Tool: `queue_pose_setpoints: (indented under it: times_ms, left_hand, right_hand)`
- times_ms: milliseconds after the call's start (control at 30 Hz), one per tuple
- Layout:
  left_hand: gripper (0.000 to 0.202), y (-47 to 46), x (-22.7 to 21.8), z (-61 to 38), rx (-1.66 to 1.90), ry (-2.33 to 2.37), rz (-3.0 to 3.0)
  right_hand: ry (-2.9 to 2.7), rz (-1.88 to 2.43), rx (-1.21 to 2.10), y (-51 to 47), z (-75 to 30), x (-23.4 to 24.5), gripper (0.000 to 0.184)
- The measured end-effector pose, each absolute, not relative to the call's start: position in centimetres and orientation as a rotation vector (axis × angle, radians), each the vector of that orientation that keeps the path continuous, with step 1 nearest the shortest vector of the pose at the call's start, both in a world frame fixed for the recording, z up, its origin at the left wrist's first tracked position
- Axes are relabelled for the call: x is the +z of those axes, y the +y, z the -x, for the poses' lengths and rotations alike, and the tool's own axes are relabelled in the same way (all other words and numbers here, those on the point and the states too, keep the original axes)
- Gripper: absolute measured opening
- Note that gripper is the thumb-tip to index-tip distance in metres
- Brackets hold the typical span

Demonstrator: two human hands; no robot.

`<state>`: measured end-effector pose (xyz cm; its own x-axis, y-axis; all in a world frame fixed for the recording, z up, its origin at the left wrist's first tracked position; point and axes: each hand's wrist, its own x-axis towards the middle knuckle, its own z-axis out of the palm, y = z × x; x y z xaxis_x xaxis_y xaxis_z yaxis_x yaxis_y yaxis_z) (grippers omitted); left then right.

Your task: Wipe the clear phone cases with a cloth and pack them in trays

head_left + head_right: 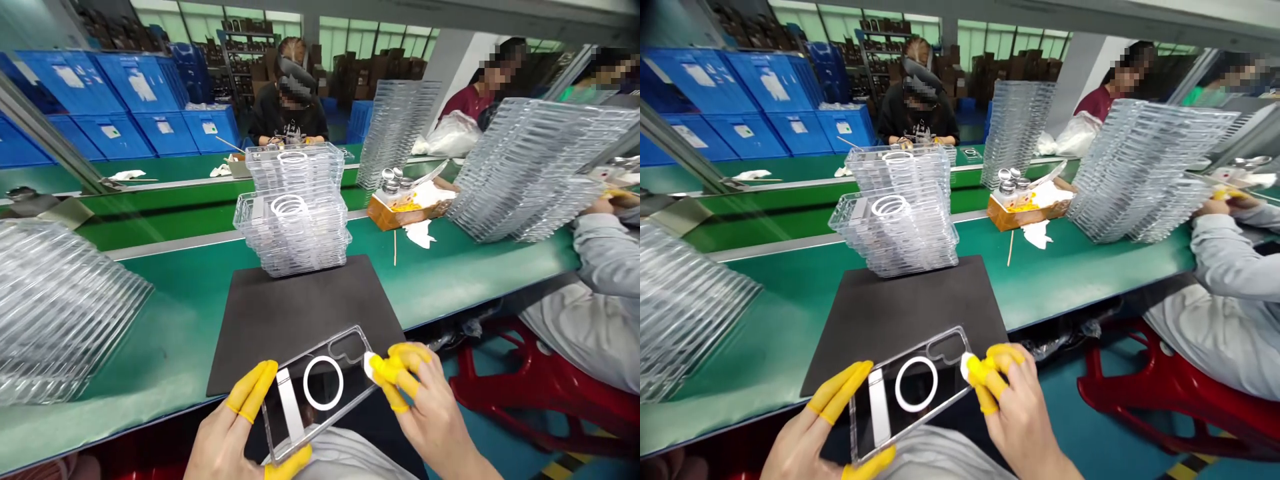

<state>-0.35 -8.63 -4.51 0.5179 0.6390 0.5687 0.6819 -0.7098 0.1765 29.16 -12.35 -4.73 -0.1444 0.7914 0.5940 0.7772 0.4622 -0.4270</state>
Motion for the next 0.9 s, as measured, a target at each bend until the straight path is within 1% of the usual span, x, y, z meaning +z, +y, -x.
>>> queue_pose_setpoints:
  times_ms: [133, 233, 300, 433, 567, 700, 900]
  left_hand:
    - [0.073, -8.5, -4.7, 0.7, -0.889, -1.164, 2.672]
    - [0.069, -8.4, -4.6, 0.6, -0.902, -1.128, 2.661]
    - [0.069, -8.4, -4.4, 0.5, -0.904, -1.134, 2.648]
    - [0.072, -8.5, -4.0, 0.3, -0.898, -1.192, 2.640]
    - [0.072, -8.6, -3.9, 0.2, -0.953, -1.188, 2.657]
    - [0.077, -8.4, -3.8, 0.0, -1.001, -1.202, 2.641]
    - [0.071, -8.5, -3.7, 0.1, -0.955, -1.185, 2.645]
  right_hand:
    - [-2.009, 1.331, 0.155, -15.0, -31.6, -4.8, 0.019]
    - [-1.883, 1.349, 0.153, -15.3, -31.1, -4.6, 0.025]
    - [-1.870, 1.270, 0.117, -14.5, -28.9, -4.2, 0.026]
    - [-2.044, 1.029, 0.098, -12.4, -25.2, -3.6, 0.025]
    - [-2.005, 1.167, -0.065, -11.3, -27.8, -4.2, 0.023]
    - [-1.956, 1.303, -0.112, -10.7, -29.6, -4.1, 0.022]
    - [-2.024, 1.180, -0.036, -10.8, -27.9, -4.0, 0.024]
